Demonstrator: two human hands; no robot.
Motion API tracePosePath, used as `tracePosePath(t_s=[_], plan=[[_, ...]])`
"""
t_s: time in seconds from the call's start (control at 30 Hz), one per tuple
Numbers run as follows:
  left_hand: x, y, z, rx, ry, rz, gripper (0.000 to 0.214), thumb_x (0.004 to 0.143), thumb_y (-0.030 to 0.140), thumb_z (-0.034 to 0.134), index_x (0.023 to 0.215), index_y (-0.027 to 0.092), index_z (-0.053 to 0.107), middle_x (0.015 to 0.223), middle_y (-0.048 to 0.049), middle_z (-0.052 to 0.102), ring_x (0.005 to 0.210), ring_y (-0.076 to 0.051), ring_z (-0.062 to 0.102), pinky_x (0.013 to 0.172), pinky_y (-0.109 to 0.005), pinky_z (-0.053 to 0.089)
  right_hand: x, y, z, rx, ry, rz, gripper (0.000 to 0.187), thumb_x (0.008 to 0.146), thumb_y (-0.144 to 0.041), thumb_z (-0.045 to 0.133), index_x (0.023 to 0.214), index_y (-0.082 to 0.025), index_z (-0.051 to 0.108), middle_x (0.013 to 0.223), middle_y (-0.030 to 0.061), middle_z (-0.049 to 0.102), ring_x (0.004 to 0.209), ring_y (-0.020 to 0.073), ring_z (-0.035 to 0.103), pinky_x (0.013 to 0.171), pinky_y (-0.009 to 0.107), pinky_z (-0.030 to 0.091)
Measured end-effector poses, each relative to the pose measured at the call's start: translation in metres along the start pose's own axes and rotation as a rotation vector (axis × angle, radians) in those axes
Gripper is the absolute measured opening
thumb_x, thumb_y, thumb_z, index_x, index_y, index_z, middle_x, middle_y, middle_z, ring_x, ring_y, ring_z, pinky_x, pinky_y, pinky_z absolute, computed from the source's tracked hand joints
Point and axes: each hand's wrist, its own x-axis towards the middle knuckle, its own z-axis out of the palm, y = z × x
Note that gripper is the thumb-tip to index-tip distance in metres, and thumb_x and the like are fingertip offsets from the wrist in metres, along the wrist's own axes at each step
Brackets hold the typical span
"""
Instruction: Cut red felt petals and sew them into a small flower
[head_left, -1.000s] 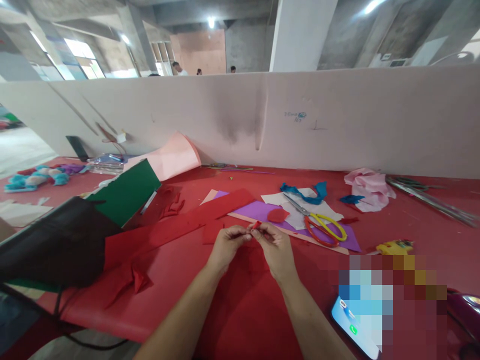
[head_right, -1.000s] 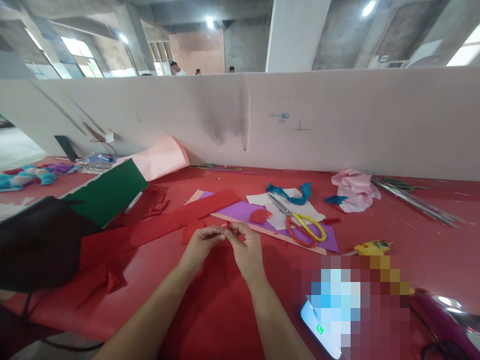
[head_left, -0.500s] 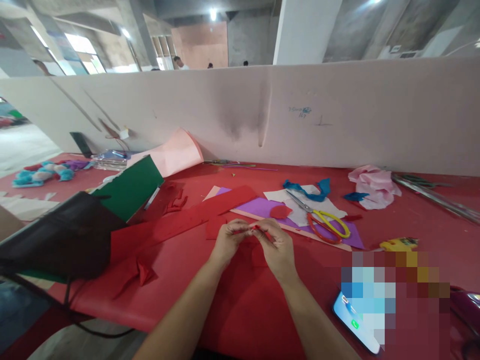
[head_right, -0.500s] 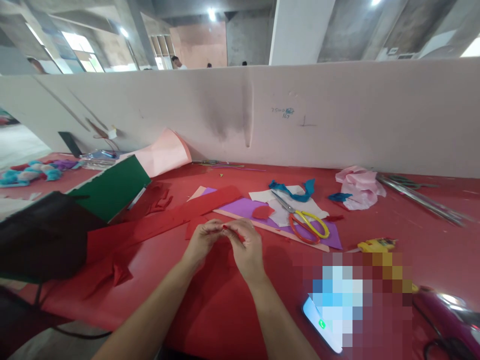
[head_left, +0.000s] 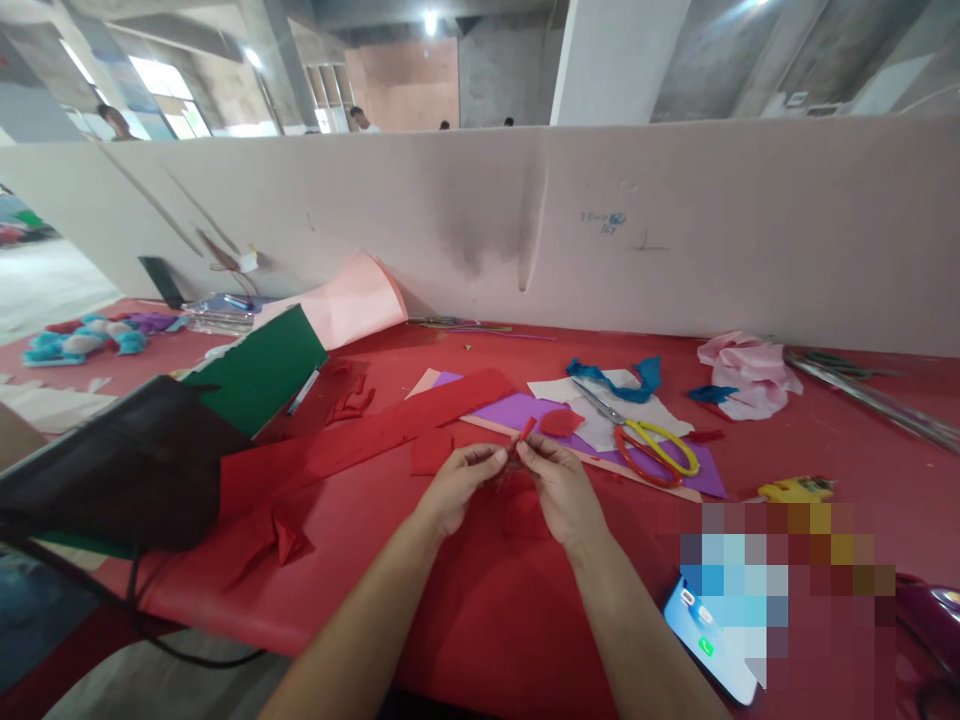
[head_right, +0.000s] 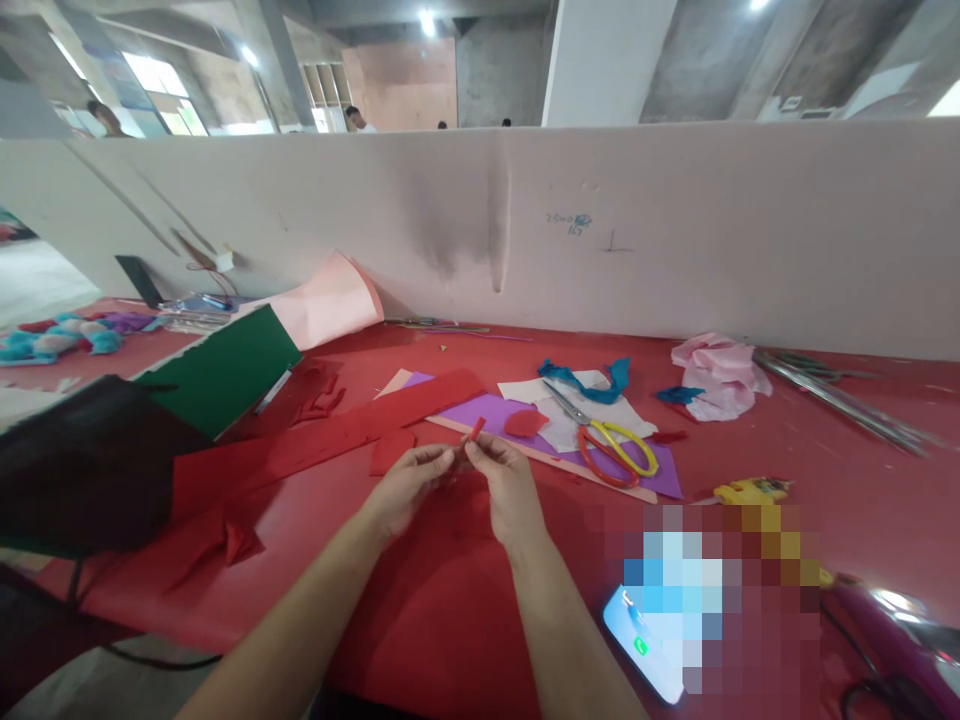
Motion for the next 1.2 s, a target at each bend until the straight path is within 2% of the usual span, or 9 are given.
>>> tracePosePath(t_s=[0.1, 0.23, 0.43, 0.6, 0.93, 1.0, 1.1, 1.2], plan=[[0.0005, 0.0009, -0.0008, -0.051, -0.006, 0.013, 0.028, 0.07, 0.039, 0.073, 0.082, 0.013, 0.074, 0.077, -0.0073, 0.069, 0.072, -0.015, 0.059, 0.077, -0.028, 0.043, -0.0008, -0.0024, 0.0008, 0.022, -0.029, 0.032, 0.018, 0.063, -0.031, 0.077, 0.077, -0.02, 0.073, 0.071, 0.0004, 0.069, 0.07, 0.0164, 0.06, 0.076, 0.032, 0.047], [0.001, 0.0005, -0.0019, -0.082, -0.015, -0.012, 0.026, 0.064, 0.037, 0.077, 0.076, 0.013, 0.074, 0.073, -0.0065, 0.069, 0.069, -0.014, 0.059, 0.075, -0.028, 0.044, -0.0021, -0.0055, 0.0041, 0.056, -0.033, 0.067, 0.016, 0.059, -0.029, 0.079, 0.072, -0.02, 0.073, 0.068, -0.0008, 0.068, 0.064, 0.0151, 0.058, 0.069, 0.03, 0.046], [0.0002, 0.0007, -0.0011, -0.098, -0.018, -0.056, 0.028, 0.052, 0.023, 0.084, 0.076, 0.015, 0.072, 0.069, -0.002, 0.068, 0.062, -0.012, 0.059, 0.07, -0.027, 0.045, -0.0027, -0.0064, 0.0054, 0.067, -0.014, 0.115, 0.016, 0.057, -0.027, 0.079, 0.07, -0.02, 0.074, 0.069, -0.0006, 0.069, 0.065, 0.0145, 0.059, 0.066, 0.028, 0.045], [0.0001, -0.0009, -0.0009, -0.043, -0.02, -0.05, 0.024, 0.051, 0.022, 0.083, 0.071, 0.016, 0.071, 0.064, -0.0004, 0.066, 0.059, -0.012, 0.06, 0.069, -0.028, 0.045, -0.0036, -0.0054, 0.0065, 0.08, 0.019, 0.108, 0.016, 0.054, -0.026, 0.081, 0.066, -0.019, 0.073, 0.065, -0.0006, 0.067, 0.06, 0.0137, 0.056, 0.059, 0.027, 0.044], [0.0006, -0.001, -0.0025, 0.034, -0.037, -0.017, 0.02, 0.052, 0.016, 0.079, 0.071, 0.014, 0.072, 0.061, -0.0001, 0.063, 0.059, -0.011, 0.055, 0.069, -0.028, 0.044, -0.0041, -0.0007, 0.0045, 0.089, -0.038, 0.134, 0.016, 0.057, -0.027, 0.08, 0.07, -0.019, 0.073, 0.068, -0.0007, 0.067, 0.065, 0.013, 0.057, 0.064, 0.025, 0.044], [0.0001, -0.0008, -0.0016, 0.035, -0.034, 0.019, 0.02, 0.055, 0.018, 0.079, 0.073, 0.015, 0.072, 0.067, -0.0019, 0.066, 0.064, -0.012, 0.058, 0.073, -0.029, 0.044, -0.0038, -0.0017, 0.004, 0.07, -0.041, 0.097, 0.015, 0.06, -0.028, 0.079, 0.07, -0.019, 0.072, 0.068, -0.0009, 0.066, 0.066, 0.0134, 0.057, 0.066, 0.026, 0.044], [-0.0002, -0.0017, 0.0001, 0.04, -0.012, 0.094, 0.022, 0.061, 0.023, 0.077, 0.082, 0.016, 0.073, 0.081, -0.0046, 0.071, 0.076, -0.015, 0.061, 0.08, -0.031, 0.045, -0.004, -0.0047, 0.0044, -0.057, -0.038, -0.035, 0.011, 0.064, -0.027, 0.076, 0.073, -0.021, 0.073, 0.075, 0.0006, 0.066, 0.074, 0.0161, 0.058, 0.075, 0.03, 0.046], [0.0014, -0.0038, 0.0006, 0.074, 0.052, 0.141, 0.018, 0.063, 0.025, 0.076, 0.079, 0.016, 0.074, 0.079, -0.004, 0.072, 0.074, -0.016, 0.062, 0.079, -0.031, 0.046, -0.0058, -0.0077, 0.0067, -0.177, -0.062, -0.132, 0.008, 0.066, -0.028, 0.074, 0.072, -0.022, 0.074, 0.082, 0.0021, 0.066, 0.083, 0.0186, 0.058, 0.081, 0.033, 0.047]])
